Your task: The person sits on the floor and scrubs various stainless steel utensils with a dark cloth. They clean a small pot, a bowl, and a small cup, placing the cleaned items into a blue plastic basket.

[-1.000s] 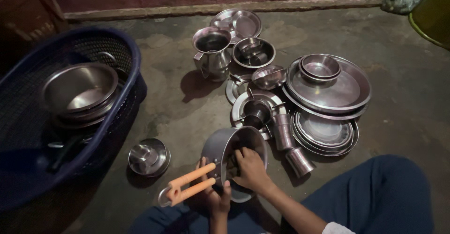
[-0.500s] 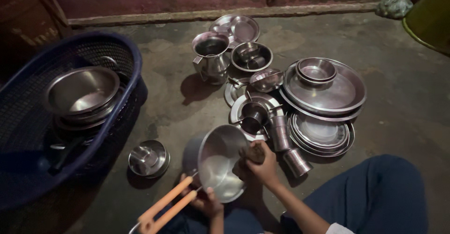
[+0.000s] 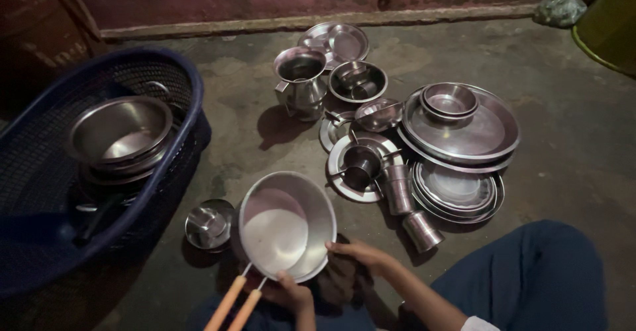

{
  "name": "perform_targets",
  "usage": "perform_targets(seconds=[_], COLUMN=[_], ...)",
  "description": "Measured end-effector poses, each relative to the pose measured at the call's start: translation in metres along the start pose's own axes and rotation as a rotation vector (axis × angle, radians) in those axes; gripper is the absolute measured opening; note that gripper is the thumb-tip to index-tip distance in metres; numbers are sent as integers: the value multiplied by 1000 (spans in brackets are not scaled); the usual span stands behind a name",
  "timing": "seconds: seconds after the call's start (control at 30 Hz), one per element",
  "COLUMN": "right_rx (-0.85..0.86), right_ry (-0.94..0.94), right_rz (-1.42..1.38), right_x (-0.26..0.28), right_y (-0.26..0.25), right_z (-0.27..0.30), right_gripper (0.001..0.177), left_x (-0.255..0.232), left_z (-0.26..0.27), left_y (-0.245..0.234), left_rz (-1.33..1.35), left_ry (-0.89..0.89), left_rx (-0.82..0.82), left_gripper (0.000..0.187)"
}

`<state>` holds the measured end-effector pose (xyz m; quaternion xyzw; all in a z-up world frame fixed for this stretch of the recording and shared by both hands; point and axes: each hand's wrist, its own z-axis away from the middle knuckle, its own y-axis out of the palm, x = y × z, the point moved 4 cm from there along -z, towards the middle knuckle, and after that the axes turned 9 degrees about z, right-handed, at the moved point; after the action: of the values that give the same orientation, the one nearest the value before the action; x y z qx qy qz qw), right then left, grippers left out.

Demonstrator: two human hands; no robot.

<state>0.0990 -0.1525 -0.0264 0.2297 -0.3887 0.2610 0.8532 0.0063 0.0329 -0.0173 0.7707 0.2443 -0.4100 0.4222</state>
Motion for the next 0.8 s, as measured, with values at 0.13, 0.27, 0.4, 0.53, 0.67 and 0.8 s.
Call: perform_targets(seconds=[0.13, 0.27, 0.4, 0.53, 0.67, 0.8], right_rx=[-80, -157, -240, -406, -459, -493], right_ry=[14, 45, 35, 106, 31, -37], right_rz=[-240, -320, -330, -125, -110, -198], right_x=[-24, -42, -47, -47, -45, -47], right_y=[12, -14, -42, -63, -82, -101], right_z=[-18, -36, -41, -35, -37, -40], right_gripper=[66, 54, 59, 68, 74, 56], left_x=[-8, -10, -3, 27, 44, 24], left_z=[2, 3, -5, -15, -26, -42], left_y=[10, 29, 29, 13, -7, 1], left_rz=[-75, -185, -227, -70, 530, 1133], left_ry=[-59, -114, -200, -463, -995, -1400], left_rx=[195, 377, 494, 494, 514, 722], left_gripper=[96, 97, 97, 84, 72, 77])
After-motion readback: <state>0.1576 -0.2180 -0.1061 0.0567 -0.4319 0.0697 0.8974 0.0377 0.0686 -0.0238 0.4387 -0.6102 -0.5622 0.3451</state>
